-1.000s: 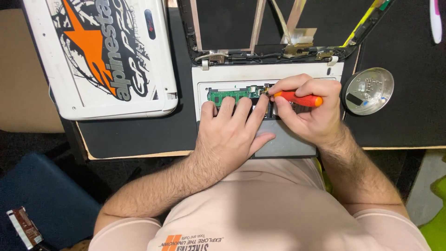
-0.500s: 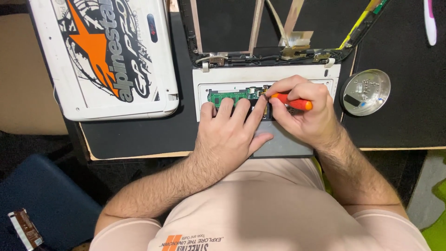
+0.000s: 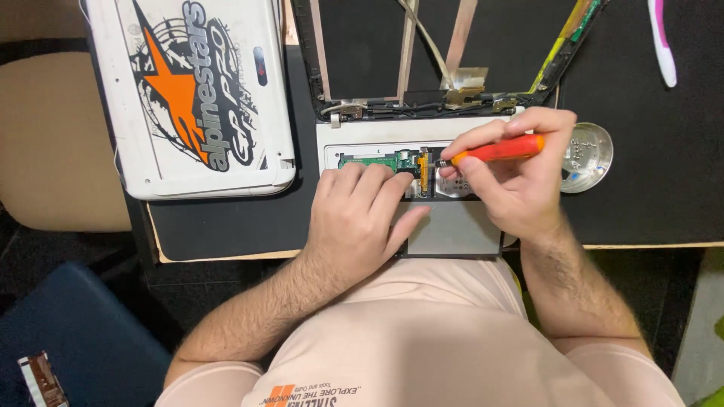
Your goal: Replacing and installing a new screen into a laptop, including connecting ribbon cables and securing with screws.
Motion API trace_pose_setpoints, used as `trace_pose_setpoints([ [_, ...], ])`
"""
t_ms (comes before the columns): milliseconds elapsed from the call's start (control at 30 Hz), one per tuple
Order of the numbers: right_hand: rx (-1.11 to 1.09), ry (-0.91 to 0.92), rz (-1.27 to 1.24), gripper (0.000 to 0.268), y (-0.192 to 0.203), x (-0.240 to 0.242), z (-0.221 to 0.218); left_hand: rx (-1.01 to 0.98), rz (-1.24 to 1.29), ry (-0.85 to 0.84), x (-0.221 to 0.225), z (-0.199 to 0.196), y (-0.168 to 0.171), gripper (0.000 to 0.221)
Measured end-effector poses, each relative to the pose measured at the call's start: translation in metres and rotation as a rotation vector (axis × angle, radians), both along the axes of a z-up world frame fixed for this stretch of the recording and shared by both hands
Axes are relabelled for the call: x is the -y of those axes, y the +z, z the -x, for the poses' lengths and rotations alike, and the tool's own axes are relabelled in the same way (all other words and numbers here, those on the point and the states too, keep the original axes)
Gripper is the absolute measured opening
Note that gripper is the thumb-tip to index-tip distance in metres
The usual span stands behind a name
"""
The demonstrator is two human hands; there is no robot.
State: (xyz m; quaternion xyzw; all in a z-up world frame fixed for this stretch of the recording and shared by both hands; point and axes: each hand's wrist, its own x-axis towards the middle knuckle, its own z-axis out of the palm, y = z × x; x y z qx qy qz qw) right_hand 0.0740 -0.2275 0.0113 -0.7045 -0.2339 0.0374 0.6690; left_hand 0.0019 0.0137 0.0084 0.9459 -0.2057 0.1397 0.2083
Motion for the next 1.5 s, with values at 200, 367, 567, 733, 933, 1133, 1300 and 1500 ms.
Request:
trace_pose_setpoints([
  [200,-0.209,0.005,-0.200,0.049,0.000,0.014,0.014,0.020,0.259,-0.024,0.007,-0.006,0.007,0.023],
  [367,-0.214,0.044,-0.295,0.034,-0.007,0.015,0.022,-0.001,0.419,-0.073,0.013,-0.006,0.012,0.004],
  [567,-0.085,0.033,-0.271,0.061,-0.021,0.007,0.032,-0.039,0.466,-0.033,0.013,0.002,-0.004,0.010],
  [733,-0.036,-0.057,-0.188,0.050,-0.040,0.047,0.034,0.038,0.316,-0.097,-0.030,0.006,0.001,0.028],
  [933,-0.012,-0.048,0.085,0.009,-0.023,0.098,0.060,-0.018,0.065,-0.093,-0.074,0.038,0.003,0.060],
  [1133,0.123,-0.014,0.606,0.063,0.007,0.117,0.077,-0.210,-0.039,-0.099,-0.095,0.057,-0.007,0.112],
  [1300,0.189,0.019,0.815,0.085,-0.006,0.117,0.087,-0.285,-0.004,-0.100,-0.098,0.058,-0.009,0.114],
  [1500,0.193,0.021,0.859,0.078,-0.010,0.115,0.087,-0.366,0.041,-0.112,-0.101,0.055,-0.012,0.110],
])
